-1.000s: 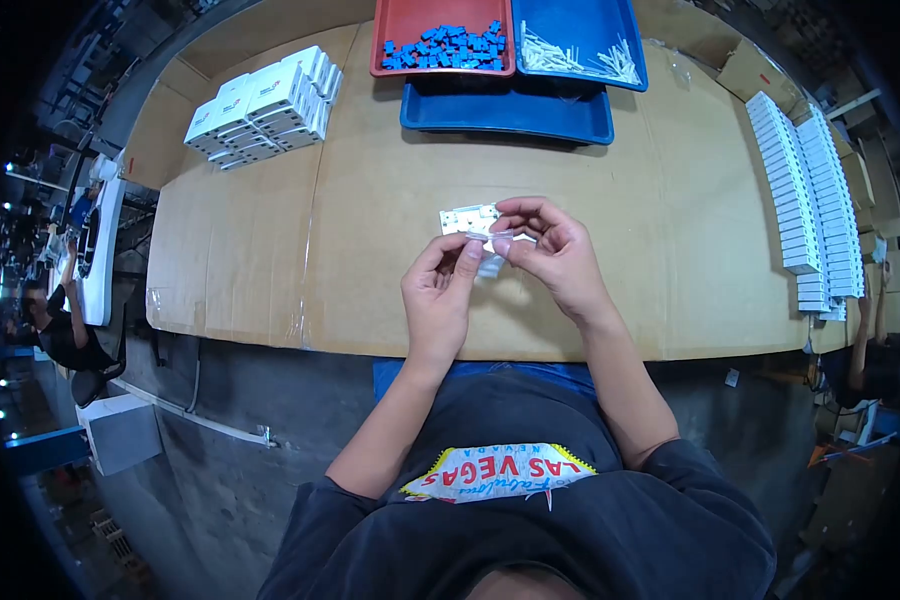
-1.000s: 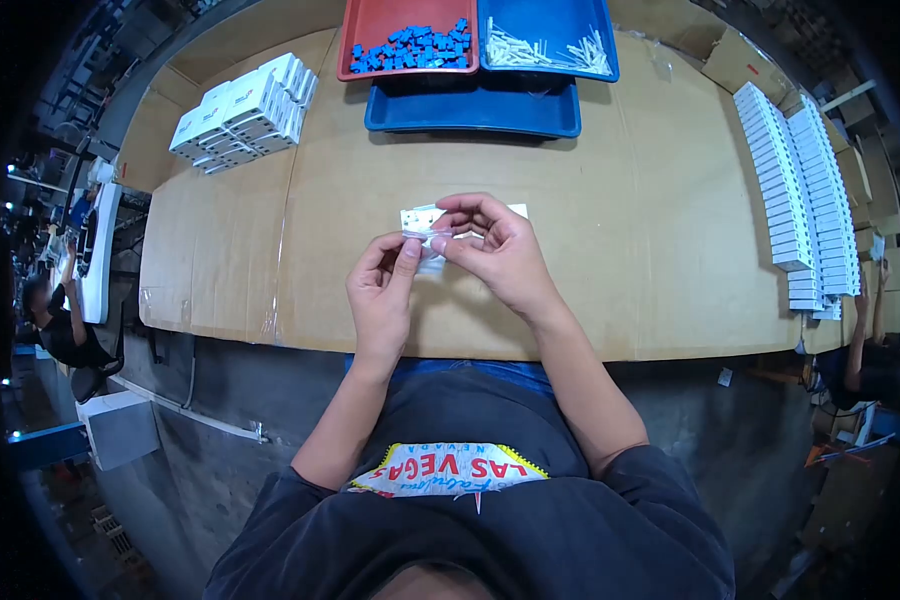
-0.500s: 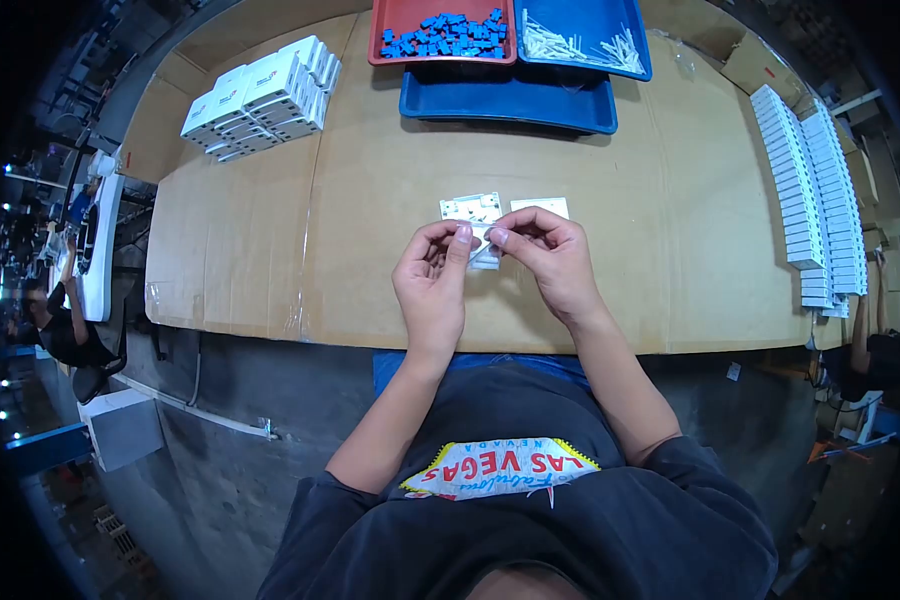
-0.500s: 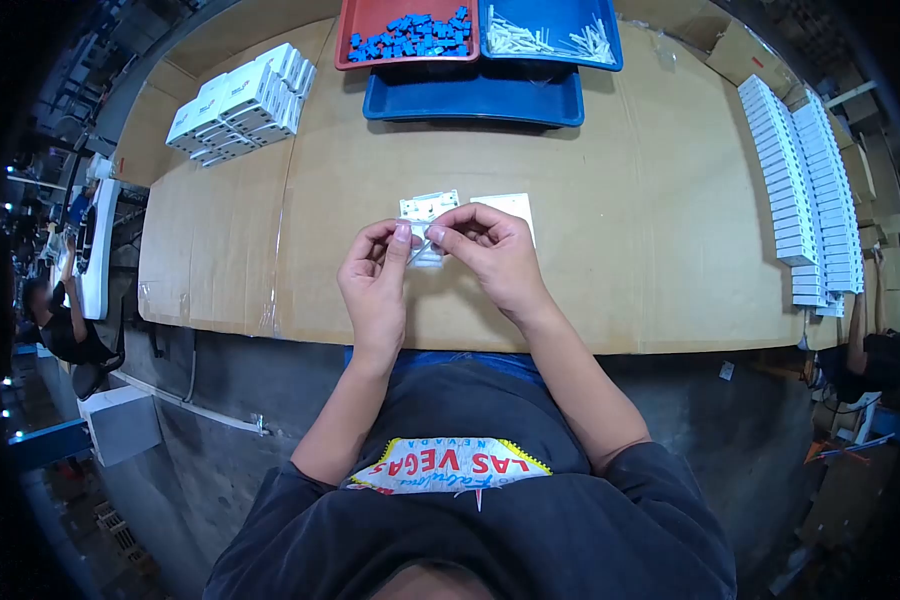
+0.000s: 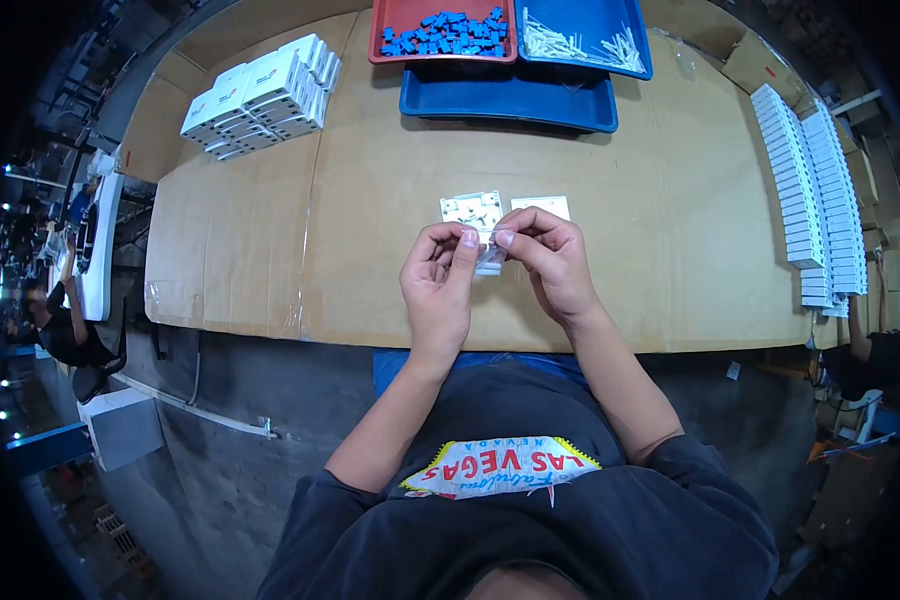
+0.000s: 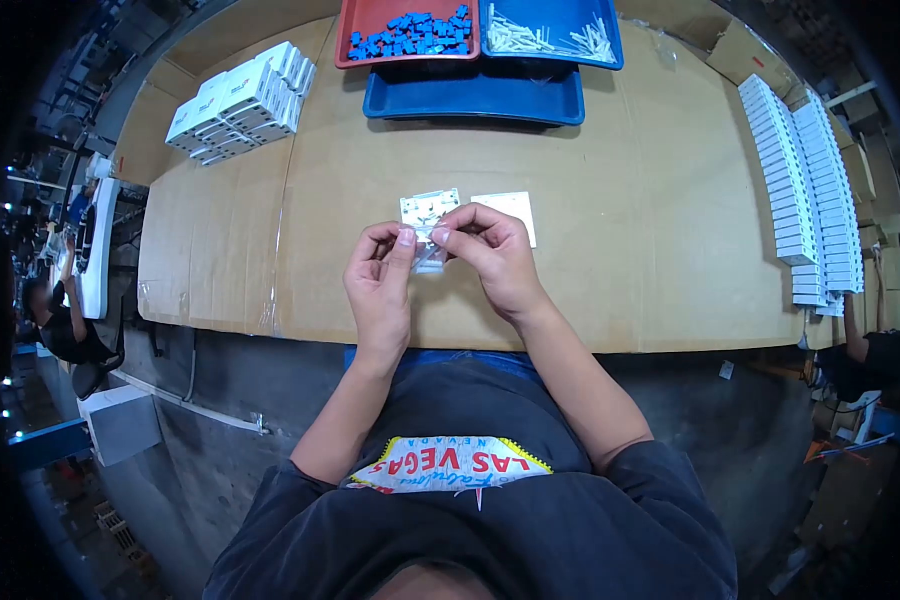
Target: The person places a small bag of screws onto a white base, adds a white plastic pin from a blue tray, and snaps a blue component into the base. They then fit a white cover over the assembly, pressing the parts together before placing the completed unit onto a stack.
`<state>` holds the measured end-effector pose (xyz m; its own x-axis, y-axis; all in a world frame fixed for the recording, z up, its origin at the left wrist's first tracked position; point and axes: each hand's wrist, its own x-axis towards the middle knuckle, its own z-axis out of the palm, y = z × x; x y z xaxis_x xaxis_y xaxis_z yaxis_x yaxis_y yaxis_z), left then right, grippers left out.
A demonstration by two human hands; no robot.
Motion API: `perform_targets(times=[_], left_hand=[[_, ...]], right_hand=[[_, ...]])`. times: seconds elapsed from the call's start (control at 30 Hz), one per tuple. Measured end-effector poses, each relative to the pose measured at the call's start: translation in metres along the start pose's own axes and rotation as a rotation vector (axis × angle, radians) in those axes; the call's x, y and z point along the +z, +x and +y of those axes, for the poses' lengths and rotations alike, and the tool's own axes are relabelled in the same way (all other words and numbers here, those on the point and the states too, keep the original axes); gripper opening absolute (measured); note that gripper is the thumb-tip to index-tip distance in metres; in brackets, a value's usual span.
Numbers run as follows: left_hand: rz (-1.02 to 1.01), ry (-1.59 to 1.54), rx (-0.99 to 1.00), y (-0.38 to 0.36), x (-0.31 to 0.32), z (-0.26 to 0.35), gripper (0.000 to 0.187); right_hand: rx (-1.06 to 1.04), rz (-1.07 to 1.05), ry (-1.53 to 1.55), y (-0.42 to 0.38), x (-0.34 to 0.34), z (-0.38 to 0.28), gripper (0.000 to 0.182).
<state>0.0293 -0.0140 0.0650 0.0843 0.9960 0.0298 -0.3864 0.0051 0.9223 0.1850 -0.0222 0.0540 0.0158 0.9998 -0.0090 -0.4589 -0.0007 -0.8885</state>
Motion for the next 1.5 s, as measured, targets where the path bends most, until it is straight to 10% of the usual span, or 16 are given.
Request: perform_targets(times=[1.5], left_hand=[[-0.118,-0.147,-0.327,0.008,-0.015,0.003,0.023]], right_hand=[[0.033,-0.087,-0.099,0.003,-0.01,-0.016,0.004]])
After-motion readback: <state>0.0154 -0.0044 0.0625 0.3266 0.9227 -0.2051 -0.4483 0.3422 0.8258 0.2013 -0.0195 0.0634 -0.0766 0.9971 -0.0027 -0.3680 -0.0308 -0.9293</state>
